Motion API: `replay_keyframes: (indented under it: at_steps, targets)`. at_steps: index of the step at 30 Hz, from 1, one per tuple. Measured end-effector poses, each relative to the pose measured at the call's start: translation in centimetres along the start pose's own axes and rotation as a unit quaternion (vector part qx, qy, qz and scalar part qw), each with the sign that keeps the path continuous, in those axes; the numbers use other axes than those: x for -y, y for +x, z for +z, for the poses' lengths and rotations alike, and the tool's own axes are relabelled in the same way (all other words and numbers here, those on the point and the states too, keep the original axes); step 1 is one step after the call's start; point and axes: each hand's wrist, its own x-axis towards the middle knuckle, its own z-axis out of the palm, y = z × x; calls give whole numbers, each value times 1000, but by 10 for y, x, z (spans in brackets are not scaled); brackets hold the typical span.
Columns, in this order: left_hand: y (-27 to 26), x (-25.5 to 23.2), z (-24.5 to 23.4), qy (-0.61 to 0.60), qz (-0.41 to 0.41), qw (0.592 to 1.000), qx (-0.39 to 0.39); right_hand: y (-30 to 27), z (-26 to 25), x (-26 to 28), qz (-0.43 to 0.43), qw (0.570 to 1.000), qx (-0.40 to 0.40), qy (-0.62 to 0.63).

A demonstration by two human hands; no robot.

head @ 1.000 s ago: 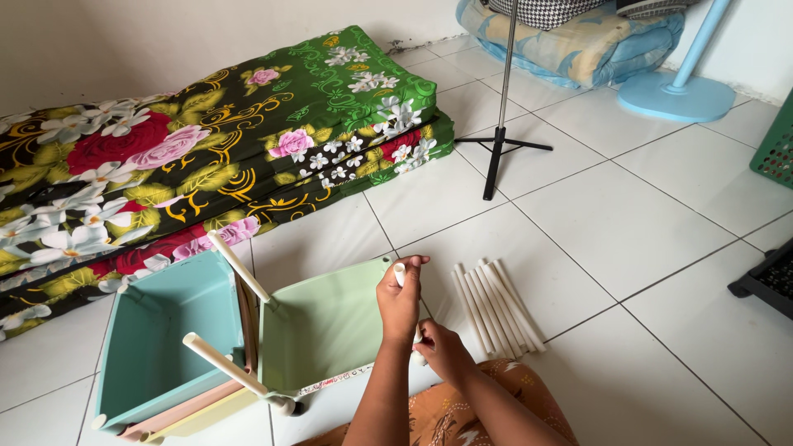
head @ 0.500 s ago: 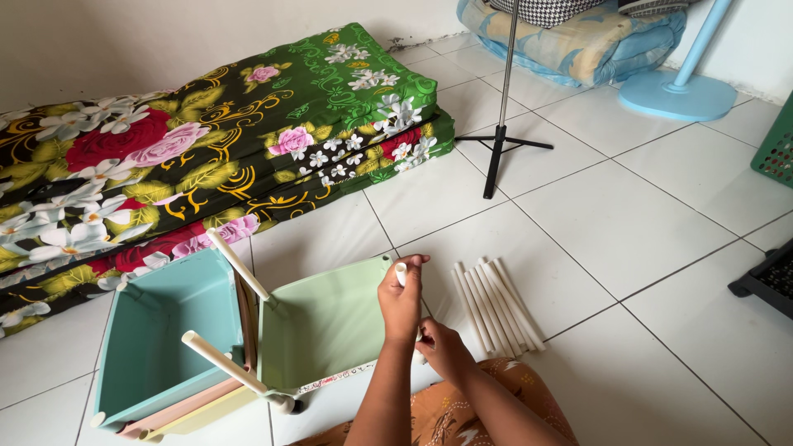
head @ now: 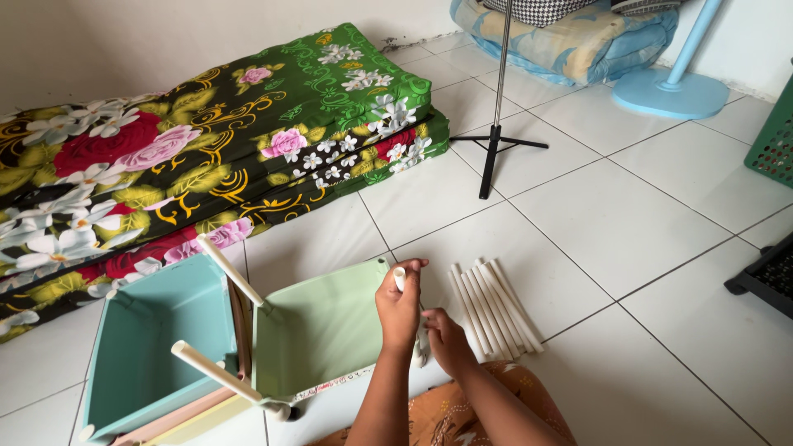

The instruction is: The person assembles a three-tier storage cart by inserting white plastic poles into the corners of pastel-colored bins. They stack a light green bin, a pink bin, and a yellow bin onto the poles, then add wheels to the base and secure the structure.

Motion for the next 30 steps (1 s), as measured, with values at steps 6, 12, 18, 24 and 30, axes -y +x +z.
replay_keyframes:
  at_steps: [6,12,18,24,30]
  targets:
    - [2,2,-2,20,-22,1000,5,16,4,-35,87,944,27,-316]
    - [2,4,-3,28,-20,999,3,22,7,-36,151,898,112,-398]
    - [1,8,-2,15,-12,1000,6,30,13,-57,155,891,131,-407]
    - [3,11,-3,8,-8,1000,8,40,13,-43,84,870,49,-483]
    - [3,12,-4,22,-16,1000,11,44,4,-13,220,825,63,-516]
